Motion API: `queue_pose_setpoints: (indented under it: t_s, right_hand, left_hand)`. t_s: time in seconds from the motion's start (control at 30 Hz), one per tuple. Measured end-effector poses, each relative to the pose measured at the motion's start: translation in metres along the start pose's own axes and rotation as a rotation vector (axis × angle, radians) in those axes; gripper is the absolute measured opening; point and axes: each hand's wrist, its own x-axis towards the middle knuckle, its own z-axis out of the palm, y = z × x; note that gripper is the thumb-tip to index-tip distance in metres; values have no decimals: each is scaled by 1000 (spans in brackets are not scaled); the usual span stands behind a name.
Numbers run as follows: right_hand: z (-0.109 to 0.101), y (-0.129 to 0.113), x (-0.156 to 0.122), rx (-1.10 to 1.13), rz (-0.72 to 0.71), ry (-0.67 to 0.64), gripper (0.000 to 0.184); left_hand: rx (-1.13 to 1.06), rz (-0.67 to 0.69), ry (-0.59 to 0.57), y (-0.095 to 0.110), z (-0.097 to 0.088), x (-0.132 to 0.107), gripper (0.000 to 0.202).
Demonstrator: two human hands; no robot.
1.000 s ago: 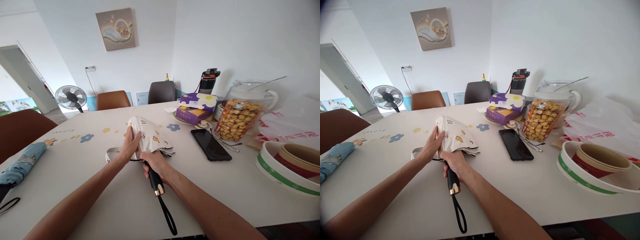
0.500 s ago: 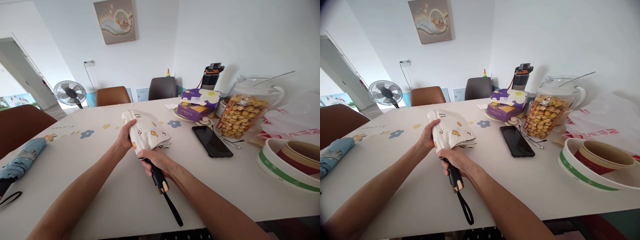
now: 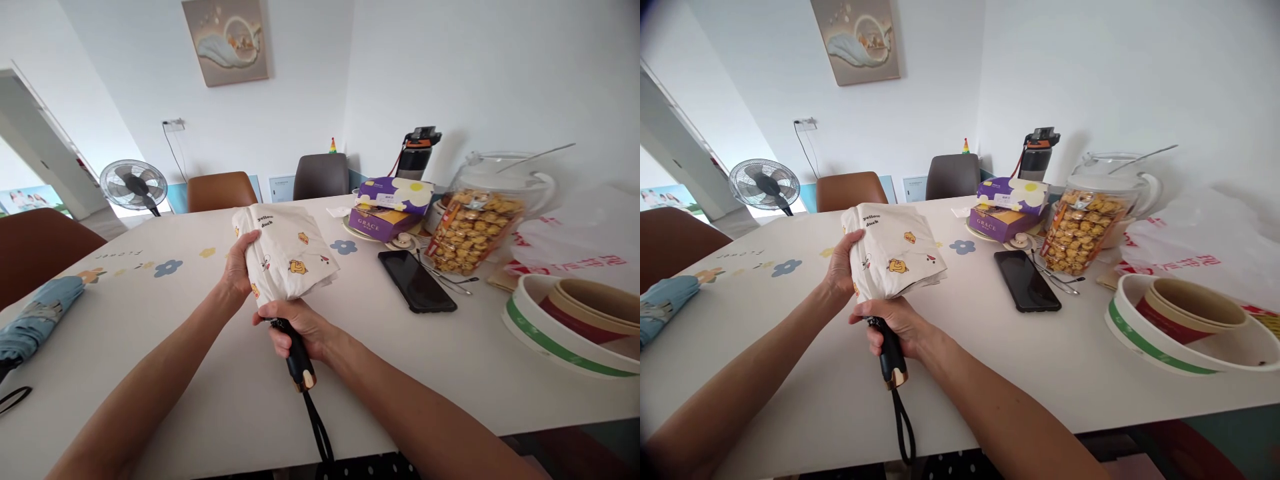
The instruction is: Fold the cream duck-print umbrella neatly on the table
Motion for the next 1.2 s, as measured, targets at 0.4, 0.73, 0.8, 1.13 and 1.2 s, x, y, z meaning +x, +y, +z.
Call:
queue_pose_setpoints:
  t_s: [0.4, 0.73, 0.8, 1.13, 1.2]
  right_hand:
    - [-2, 13, 17, 173, 147, 289, 12]
    - [-1, 5, 12, 155, 172, 253, 6]
    - [-2, 5, 12, 168, 167, 242, 5]
    - [-5, 7, 16, 176, 198, 260, 8]
    - [-5, 7, 15, 178, 208, 264, 7]
  left_hand:
    - [447, 285, 475, -5, -47, 27, 44]
    - [1323, 327, -453, -39, 47, 21, 26]
    - [1543, 310, -585, -48, 52, 32, 31]
    - [1689, 539, -392, -51, 59, 35, 20]
    - [1530, 600, -213, -40, 56, 26, 17]
